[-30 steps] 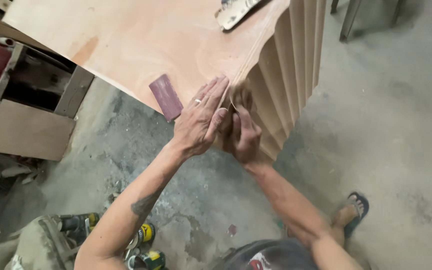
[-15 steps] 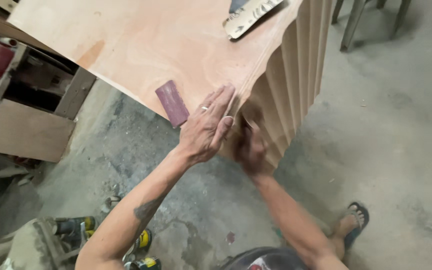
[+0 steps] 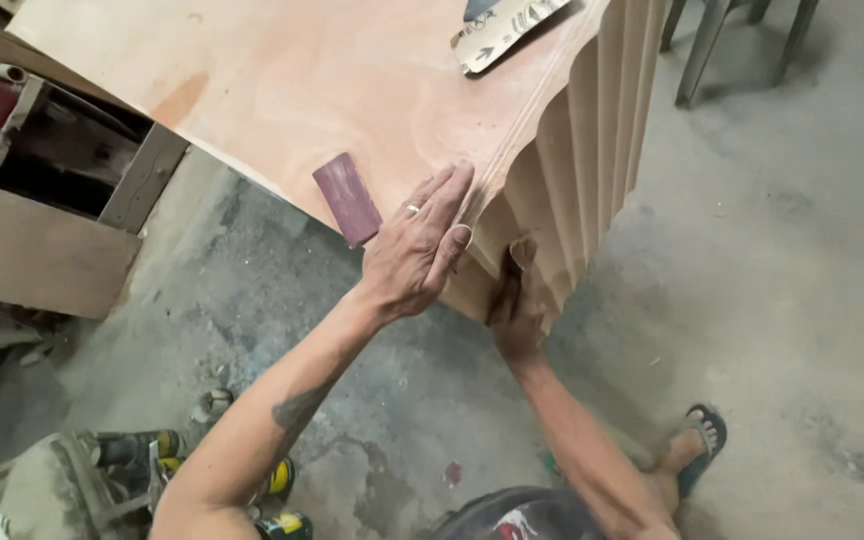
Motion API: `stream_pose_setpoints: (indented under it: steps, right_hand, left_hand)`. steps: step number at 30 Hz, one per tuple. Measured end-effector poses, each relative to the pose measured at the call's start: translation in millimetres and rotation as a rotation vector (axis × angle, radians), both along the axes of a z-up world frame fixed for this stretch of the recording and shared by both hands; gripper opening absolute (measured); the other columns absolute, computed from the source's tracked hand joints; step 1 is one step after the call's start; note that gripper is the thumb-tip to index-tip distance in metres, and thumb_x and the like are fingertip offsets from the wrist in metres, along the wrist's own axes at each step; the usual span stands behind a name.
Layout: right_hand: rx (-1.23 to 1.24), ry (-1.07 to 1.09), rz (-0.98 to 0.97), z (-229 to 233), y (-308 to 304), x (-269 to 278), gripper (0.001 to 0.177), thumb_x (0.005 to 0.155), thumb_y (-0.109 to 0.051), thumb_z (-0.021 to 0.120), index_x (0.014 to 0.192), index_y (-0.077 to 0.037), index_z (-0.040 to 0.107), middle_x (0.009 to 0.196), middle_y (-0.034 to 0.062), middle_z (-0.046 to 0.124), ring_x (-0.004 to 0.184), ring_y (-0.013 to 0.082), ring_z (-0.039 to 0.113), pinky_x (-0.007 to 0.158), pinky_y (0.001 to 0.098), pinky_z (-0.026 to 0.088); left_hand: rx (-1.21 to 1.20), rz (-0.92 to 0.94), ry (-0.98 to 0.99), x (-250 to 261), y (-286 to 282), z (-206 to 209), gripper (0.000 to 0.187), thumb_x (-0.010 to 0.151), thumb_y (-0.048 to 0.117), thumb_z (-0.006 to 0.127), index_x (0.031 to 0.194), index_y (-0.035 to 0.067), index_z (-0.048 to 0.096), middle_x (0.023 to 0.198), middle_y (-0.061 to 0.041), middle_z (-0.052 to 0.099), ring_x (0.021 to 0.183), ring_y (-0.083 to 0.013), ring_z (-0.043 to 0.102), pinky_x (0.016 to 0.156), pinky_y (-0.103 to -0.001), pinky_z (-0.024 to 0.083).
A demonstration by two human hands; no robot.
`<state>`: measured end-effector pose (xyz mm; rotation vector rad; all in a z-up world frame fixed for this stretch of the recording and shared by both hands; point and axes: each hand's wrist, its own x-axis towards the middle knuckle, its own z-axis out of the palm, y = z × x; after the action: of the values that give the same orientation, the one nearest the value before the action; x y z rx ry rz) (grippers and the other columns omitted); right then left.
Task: The person sands the curved side of a wooden cabinet by hand using a small piece of sandpaper, rubbing it repeatedly along the vertical grooves and flat surfaces.
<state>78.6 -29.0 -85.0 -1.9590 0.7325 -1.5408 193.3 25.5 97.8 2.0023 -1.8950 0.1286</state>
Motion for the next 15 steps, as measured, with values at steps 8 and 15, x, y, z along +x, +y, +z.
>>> stream_pose_setpoints:
  steps: [8,15]
  right_hand:
    - [0.047,-0.197,0.085,50,-14,16,0.039,0.11,-0.034,0.037,0.13,-0.014,0.064,0.107,0.013,0.074,0.09,0.0339,0.075,0.074,0.0393,0.059]
    - [0.094,-0.09,0.051,9,-5,30,0.035,0.112,-0.022,0.04,0.133,-0.013,0.065,0.117,0.0074,0.073,0.094,0.0284,0.076,0.067,0.0392,0.058]
  left_hand:
    - [-0.025,0.0,0.009,4,0,-2,0.065,0.111,0.045,0.031,0.162,0.004,0.031,0.16,-0.017,0.046,0.149,-0.0359,0.042,0.127,-0.047,0.03]
    - [-0.036,0.01,0.023,2,3,-3,0.065,0.111,0.046,0.032,0.159,0.003,0.035,0.158,-0.018,0.048,0.148,-0.0359,0.043,0.126,-0.046,0.032]
